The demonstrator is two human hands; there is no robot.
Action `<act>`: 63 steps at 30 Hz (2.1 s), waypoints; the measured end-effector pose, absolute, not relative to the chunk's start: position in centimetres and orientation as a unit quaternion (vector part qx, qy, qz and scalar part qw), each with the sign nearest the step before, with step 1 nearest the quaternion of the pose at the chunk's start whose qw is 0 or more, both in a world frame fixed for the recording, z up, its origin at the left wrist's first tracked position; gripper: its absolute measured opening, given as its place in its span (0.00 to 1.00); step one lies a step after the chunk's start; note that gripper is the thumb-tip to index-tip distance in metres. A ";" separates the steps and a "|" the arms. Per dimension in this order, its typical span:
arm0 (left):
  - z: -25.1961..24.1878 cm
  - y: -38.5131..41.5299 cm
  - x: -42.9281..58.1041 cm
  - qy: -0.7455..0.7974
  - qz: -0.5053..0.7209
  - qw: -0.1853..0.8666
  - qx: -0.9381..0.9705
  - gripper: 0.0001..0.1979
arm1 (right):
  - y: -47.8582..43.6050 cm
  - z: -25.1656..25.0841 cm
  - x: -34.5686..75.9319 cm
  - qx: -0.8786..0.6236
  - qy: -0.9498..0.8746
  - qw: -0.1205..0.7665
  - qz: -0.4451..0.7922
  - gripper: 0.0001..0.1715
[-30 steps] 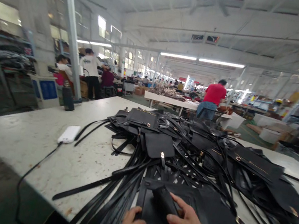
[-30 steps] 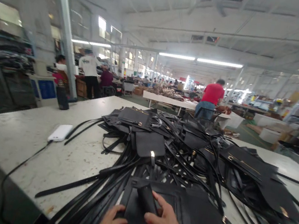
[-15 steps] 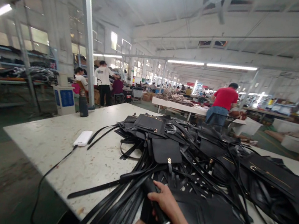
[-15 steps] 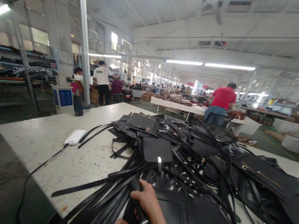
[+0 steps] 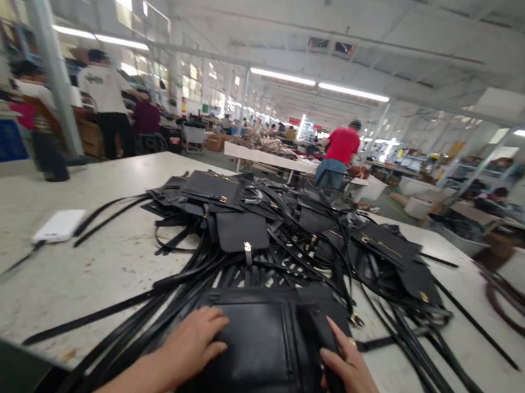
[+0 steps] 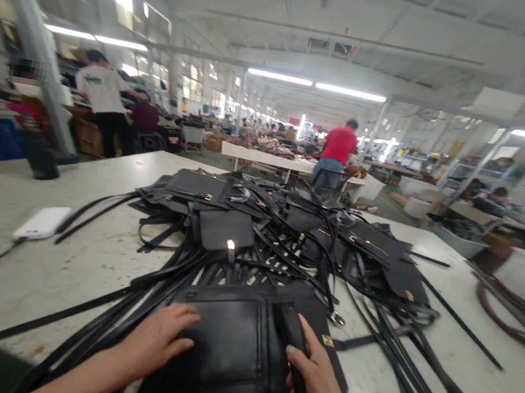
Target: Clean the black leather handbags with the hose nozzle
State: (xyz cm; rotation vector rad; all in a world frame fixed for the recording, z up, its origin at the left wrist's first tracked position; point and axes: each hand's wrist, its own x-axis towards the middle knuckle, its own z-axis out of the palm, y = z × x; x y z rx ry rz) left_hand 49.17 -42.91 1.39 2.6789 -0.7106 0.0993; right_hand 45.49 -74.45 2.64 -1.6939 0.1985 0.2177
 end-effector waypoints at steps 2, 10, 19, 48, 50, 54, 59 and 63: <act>1.2 -46.0 51.4 -0.322 0.031 0.194 0.926 0.22 | -76.4 4.0 44.7 -0.768 0.107 0.627 0.071 0.40; -3.8 -54.3 52.0 -0.484 -0.002 0.148 0.862 0.33 | -77.3 7.7 45.7 -0.809 0.043 0.573 0.119 0.31; -4.0 -53.6 51.7 -0.486 0.007 0.182 0.855 0.29 | -73.7 6.3 56.2 -0.808 0.038 0.538 0.237 0.14; -4.0 -58.7 63.9 -0.122 -0.285 0.629 0.713 0.20 | -76.6 2.1 52.5 -0.707 0.069 0.692 0.129 0.37; -3.8 -58.6 63.8 -0.114 -0.292 0.631 0.709 0.22 | -76.5 2.1 53.3 -0.699 0.069 0.701 0.120 0.36; -3.4 -58.3 63.5 -0.105 -0.289 0.634 0.710 0.23 | -76.3 2.6 53.9 -0.692 0.066 0.709 0.123 0.37; -3.4 -58.2 63.3 -0.107 -0.271 0.644 0.707 0.24 | -77.2 2.9 51.7 -0.689 0.067 0.704 0.159 0.38; -3.6 -58.2 63.2 -0.110 -0.260 0.645 0.710 0.23 | -77.4 2.9 52.6 -0.689 0.067 0.708 0.140 0.35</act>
